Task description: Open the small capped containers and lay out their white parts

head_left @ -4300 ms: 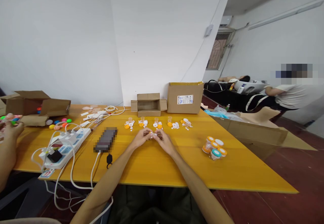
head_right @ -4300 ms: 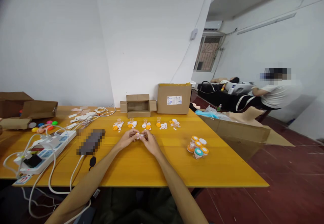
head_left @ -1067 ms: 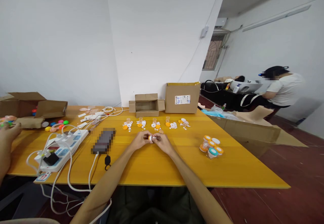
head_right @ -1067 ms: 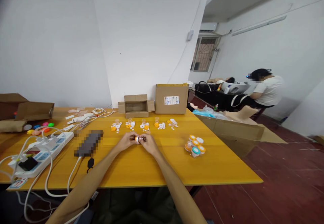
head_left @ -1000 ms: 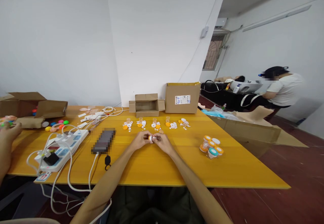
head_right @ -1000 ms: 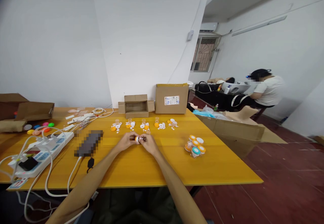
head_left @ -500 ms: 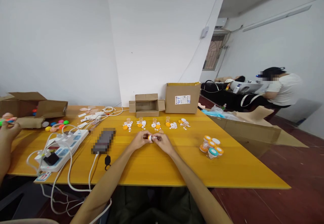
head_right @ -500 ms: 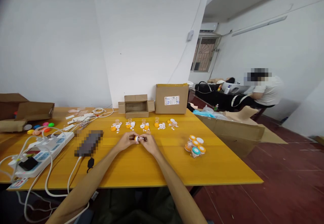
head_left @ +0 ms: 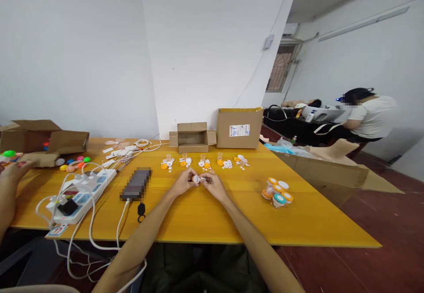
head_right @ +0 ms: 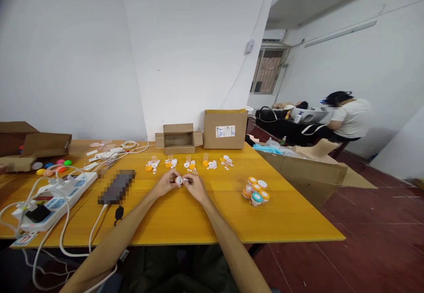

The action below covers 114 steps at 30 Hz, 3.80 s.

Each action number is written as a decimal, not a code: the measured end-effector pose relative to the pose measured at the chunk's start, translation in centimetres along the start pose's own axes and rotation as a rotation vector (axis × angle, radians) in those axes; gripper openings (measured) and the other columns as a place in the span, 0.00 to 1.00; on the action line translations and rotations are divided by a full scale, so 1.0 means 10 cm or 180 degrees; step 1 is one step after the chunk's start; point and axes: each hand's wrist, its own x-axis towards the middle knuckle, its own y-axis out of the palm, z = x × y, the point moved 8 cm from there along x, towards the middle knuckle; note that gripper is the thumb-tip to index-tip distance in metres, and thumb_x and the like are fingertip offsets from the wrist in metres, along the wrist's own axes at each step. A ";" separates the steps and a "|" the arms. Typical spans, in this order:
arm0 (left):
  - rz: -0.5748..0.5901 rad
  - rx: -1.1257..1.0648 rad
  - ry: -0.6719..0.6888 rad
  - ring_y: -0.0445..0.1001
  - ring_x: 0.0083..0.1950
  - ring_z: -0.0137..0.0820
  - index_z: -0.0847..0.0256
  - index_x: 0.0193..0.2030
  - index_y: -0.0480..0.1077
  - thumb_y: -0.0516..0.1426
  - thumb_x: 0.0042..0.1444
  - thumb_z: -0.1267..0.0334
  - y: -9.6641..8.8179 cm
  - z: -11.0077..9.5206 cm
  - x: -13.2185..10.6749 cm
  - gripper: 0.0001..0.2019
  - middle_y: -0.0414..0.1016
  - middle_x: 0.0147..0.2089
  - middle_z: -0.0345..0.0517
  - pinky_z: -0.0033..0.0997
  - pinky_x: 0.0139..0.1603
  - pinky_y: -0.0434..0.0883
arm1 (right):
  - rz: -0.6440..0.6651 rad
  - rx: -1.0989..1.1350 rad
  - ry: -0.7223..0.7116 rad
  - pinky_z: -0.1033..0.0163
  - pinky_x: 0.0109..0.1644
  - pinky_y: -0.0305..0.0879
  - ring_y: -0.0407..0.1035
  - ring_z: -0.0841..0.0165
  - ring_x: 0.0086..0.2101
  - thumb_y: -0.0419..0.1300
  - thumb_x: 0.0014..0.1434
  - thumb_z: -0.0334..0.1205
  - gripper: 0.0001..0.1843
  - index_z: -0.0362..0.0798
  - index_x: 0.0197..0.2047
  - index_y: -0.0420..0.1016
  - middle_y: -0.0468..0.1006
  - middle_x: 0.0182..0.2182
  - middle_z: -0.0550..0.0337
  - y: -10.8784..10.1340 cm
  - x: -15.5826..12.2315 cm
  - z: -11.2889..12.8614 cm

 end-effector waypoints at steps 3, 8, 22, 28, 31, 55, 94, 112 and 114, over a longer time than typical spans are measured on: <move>-0.0035 0.0153 0.0084 0.71 0.34 0.28 0.59 0.33 0.66 0.68 0.41 0.65 -0.01 -0.03 0.01 0.16 0.72 0.31 0.36 0.29 0.39 0.71 | -0.0019 0.0076 0.0070 0.60 0.38 0.71 0.74 0.64 0.32 0.60 0.55 0.41 0.08 0.49 0.34 0.80 0.81 0.31 0.59 0.00 -0.01 -0.02; -0.0145 0.0536 0.0165 0.71 0.34 0.29 0.59 0.33 0.68 0.67 0.42 0.66 -0.07 -0.05 0.02 0.13 0.72 0.31 0.36 0.30 0.40 0.70 | -0.0033 0.0129 0.0154 0.63 0.32 0.69 0.72 0.65 0.30 0.60 0.54 0.43 0.09 0.50 0.34 0.80 0.80 0.30 0.59 0.01 -0.01 -0.04; -0.0231 0.1070 0.0304 0.74 0.41 0.35 0.57 0.40 0.72 0.64 0.46 0.67 -0.09 -0.08 0.00 0.12 0.78 0.38 0.41 0.36 0.48 0.71 | -0.0148 -0.0024 -0.0028 0.59 0.41 0.73 0.73 0.64 0.35 0.61 0.53 0.42 0.12 0.49 0.39 0.81 0.82 0.37 0.57 -0.02 -0.01 0.00; -0.0209 0.1152 0.0576 0.72 0.48 0.39 0.55 0.38 0.76 0.64 0.49 0.64 -0.04 -0.26 -0.04 0.08 0.78 0.42 0.44 0.39 0.56 0.68 | -0.0202 0.0259 0.0120 0.59 0.41 0.74 0.75 0.64 0.35 0.62 0.51 0.41 0.10 0.50 0.38 0.75 0.81 0.36 0.58 0.00 -0.01 -0.02; -0.0198 0.1264 0.0699 0.72 0.49 0.39 0.55 0.35 0.76 0.64 0.52 0.63 -0.03 -0.33 -0.05 0.04 0.79 0.43 0.44 0.40 0.58 0.66 | -0.0180 0.0270 0.0087 0.60 0.39 0.73 0.74 0.65 0.33 0.62 0.52 0.42 0.08 0.50 0.36 0.73 0.79 0.32 0.60 0.01 -0.02 0.00; -0.0206 0.1189 0.0613 0.71 0.43 0.39 0.56 0.27 0.74 0.64 0.51 0.62 -0.03 -0.35 -0.04 0.05 0.79 0.37 0.44 0.41 0.55 0.66 | -0.0233 0.0016 -0.0194 0.58 0.47 0.72 0.73 0.63 0.39 0.59 0.57 0.41 0.09 0.51 0.39 0.78 0.80 0.36 0.58 -0.02 -0.04 0.19; -0.0341 0.1410 0.0619 0.72 0.39 0.36 0.57 0.29 0.77 0.63 0.55 0.57 -0.02 -0.43 -0.07 0.08 0.77 0.30 0.42 0.36 0.47 0.69 | -0.0440 -0.0798 -0.0751 0.58 0.43 0.70 0.71 0.63 0.37 0.52 0.54 0.29 0.13 0.52 0.39 0.73 0.75 0.36 0.57 0.00 -0.13 0.34; -0.0315 0.1012 0.0650 0.74 0.45 0.36 0.57 0.34 0.77 0.64 0.51 0.67 -0.06 -0.42 -0.06 0.03 0.80 0.37 0.42 0.36 0.52 0.69 | -0.0466 -0.0799 -0.0469 0.60 0.40 0.69 0.73 0.62 0.36 0.54 0.63 0.40 0.09 0.51 0.40 0.76 0.79 0.35 0.56 -0.02 -0.11 0.33; -0.0315 0.0952 0.0633 0.74 0.45 0.36 0.57 0.34 0.78 0.64 0.51 0.67 -0.07 -0.42 -0.06 0.03 0.80 0.37 0.42 0.36 0.52 0.68 | -0.0456 -0.0822 -0.0448 0.61 0.39 0.68 0.73 0.63 0.35 0.54 0.64 0.43 0.10 0.51 0.38 0.75 0.79 0.33 0.56 -0.03 -0.10 0.33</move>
